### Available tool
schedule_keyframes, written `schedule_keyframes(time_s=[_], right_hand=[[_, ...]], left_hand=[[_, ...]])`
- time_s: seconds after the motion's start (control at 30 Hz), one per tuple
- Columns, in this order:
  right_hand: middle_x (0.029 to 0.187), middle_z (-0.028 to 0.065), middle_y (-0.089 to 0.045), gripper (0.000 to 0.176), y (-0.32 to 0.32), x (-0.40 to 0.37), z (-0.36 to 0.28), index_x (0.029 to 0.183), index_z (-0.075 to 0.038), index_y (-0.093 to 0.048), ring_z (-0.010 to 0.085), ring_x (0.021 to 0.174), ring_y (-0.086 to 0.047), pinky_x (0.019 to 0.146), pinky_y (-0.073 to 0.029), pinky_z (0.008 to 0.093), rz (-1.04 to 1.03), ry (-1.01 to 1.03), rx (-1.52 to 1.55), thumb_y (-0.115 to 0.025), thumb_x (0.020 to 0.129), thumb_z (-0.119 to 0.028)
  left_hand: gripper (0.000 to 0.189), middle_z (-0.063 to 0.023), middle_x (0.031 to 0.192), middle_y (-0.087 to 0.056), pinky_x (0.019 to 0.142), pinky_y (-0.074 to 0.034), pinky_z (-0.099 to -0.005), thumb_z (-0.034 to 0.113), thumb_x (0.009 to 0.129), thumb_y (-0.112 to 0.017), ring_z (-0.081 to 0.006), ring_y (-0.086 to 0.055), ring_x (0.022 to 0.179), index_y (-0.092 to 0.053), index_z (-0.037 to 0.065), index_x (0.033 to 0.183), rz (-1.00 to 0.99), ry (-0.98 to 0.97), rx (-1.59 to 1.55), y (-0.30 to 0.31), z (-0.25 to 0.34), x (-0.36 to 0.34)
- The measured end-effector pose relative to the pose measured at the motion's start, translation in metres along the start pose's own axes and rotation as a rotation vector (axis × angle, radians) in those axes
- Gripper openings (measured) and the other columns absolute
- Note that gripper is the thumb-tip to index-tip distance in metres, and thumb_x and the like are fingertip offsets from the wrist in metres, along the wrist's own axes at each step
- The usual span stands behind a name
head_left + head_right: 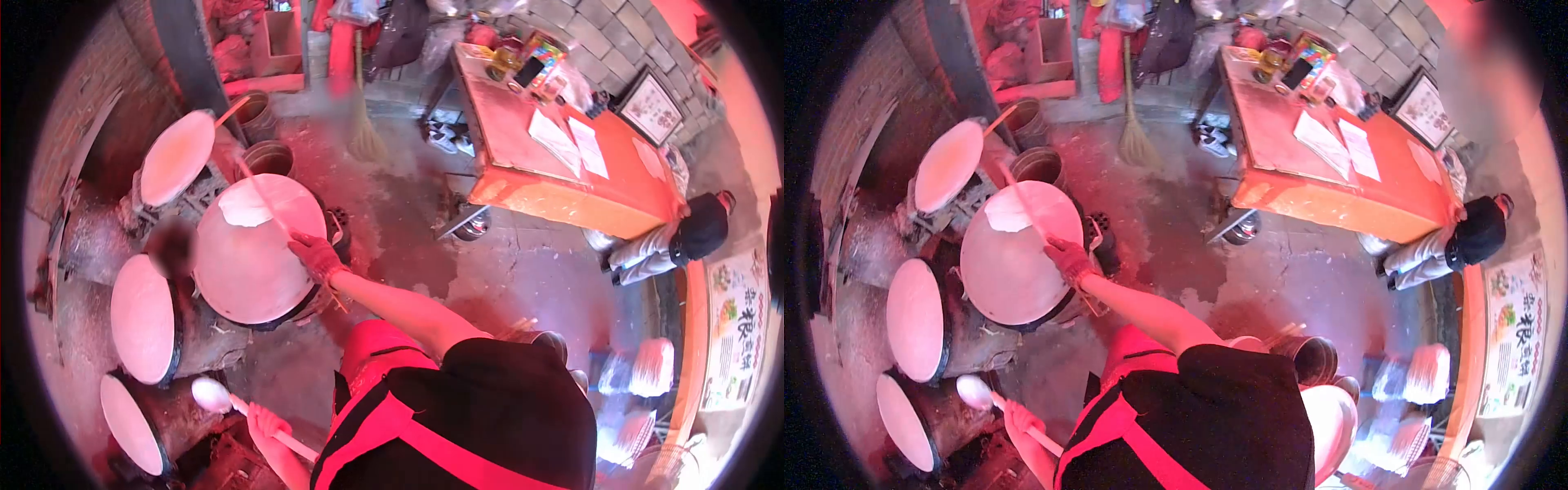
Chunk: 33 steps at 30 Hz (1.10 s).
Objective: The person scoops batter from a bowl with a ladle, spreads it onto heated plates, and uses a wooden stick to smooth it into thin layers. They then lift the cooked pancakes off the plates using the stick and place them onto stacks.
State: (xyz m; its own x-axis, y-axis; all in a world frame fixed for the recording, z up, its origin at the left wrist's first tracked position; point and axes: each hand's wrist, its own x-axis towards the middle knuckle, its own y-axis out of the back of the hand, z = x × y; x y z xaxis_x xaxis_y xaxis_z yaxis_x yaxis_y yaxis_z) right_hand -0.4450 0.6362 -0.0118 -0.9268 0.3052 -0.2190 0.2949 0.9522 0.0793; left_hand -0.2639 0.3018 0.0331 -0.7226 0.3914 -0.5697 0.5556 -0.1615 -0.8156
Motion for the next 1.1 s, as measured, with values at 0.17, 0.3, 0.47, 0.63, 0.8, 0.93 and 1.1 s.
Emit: schedule_keyframes(time_s=[0.17, 0.3, 0.47, 0.63, 0.8, 0.93, 1.1], right_hand=[[0.120, 0.0185, -0.056, 0.047, -0.012, 0.000, 0.032, 0.123, -0.003, -0.052, 0.0255, 0.113, -0.054, 0.097, -0.038, 0.0290, 0.043, 0.229, -0.109, -0.058, 0.084, -0.029], [0.107, 0.0180, -0.063, 0.043, -0.046, 0.013, 0.008, 0.117, -0.002, -0.057, 0.0263, 0.103, -0.059, 0.089, -0.042, 0.0327, -0.047, 0.171, -0.103, -0.059, 0.084, -0.029], [0.113, 0.0105, -0.059, 0.038, 0.005, 0.031, 0.024, 0.123, -0.010, -0.051, 0.0269, 0.095, -0.059, 0.082, -0.048, 0.0360, -0.391, 0.104, -0.247, -0.042, 0.094, -0.032], [0.096, 0.0112, -0.065, 0.042, 0.029, 0.040, 0.047, 0.121, -0.006, -0.056, 0.0145, 0.087, -0.059, 0.078, -0.047, 0.0270, -0.118, 0.274, -0.260, -0.059, 0.086, -0.029], [0.116, 0.0187, -0.058, 0.042, -0.021, 0.050, 0.006, 0.120, -0.003, -0.055, 0.0254, 0.110, -0.055, 0.093, -0.040, 0.0309, -0.340, 0.098, -0.148, -0.061, 0.084, -0.024], [0.103, 0.0157, -0.063, 0.040, -0.005, 0.045, -0.007, 0.118, -0.004, -0.057, 0.0225, 0.095, -0.060, 0.081, -0.045, 0.0312, -0.545, 0.089, -0.280, -0.060, 0.085, -0.026], [0.058, -0.0061, -0.044, 0.033, 0.069, 0.063, -0.028, 0.116, -0.015, -0.061, 0.0057, 0.041, -0.034, 0.035, -0.024, 0.0221, -0.454, -0.282, -0.094, -0.061, 0.085, -0.026]], left_hand=[[0.028, 0.0061, 0.047, -0.025, 0.038, -0.027, -0.0205, 0.022, 0.094, -0.045, -0.0052, -0.024, 0.038, -0.041, 0.010, 0.069, 0.159, -0.223, 0.062, 0.030, 0.004, -0.006], [0.023, 0.0049, 0.052, -0.030, 0.040, -0.033, -0.0195, 0.017, 0.093, -0.049, -0.0056, -0.030, 0.043, -0.042, 0.010, 0.072, 0.192, -0.259, -0.006, 0.042, 0.002, -0.008], [0.017, 0.0032, 0.058, -0.039, 0.045, -0.040, -0.0198, 0.010, 0.088, -0.056, -0.0090, -0.039, 0.048, -0.046, 0.009, 0.074, 0.385, -0.375, -0.001, 0.044, -0.024, -0.008], [0.014, 0.0014, 0.069, -0.052, 0.066, -0.047, -0.0327, 0.022, 0.084, -0.060, -0.0142, -0.053, 0.066, -0.052, 0.013, 0.077, 0.550, -0.490, 0.100, 0.074, -0.065, -0.006], [0.015, -0.0017, 0.100, -0.056, 0.084, -0.045, -0.0357, 0.024, 0.083, -0.060, -0.0205, -0.054, 0.096, -0.058, 0.015, 0.095, 0.618, -0.488, -0.003, 0.063, -0.097, 0.008], [0.035, -0.0094, 0.114, -0.048, 0.092, -0.043, -0.0373, 0.018, 0.082, -0.059, -0.0229, -0.049, 0.106, -0.056, 0.018, 0.118, 0.610, -0.496, -0.039, 0.051, -0.121, 0.023], [0.036, -0.0137, 0.120, -0.043, 0.093, -0.043, -0.0382, 0.012, 0.082, -0.056, -0.0264, -0.047, 0.107, -0.056, 0.017, 0.118, 0.558, -0.477, -0.142, 0.054, -0.148, 0.035]])
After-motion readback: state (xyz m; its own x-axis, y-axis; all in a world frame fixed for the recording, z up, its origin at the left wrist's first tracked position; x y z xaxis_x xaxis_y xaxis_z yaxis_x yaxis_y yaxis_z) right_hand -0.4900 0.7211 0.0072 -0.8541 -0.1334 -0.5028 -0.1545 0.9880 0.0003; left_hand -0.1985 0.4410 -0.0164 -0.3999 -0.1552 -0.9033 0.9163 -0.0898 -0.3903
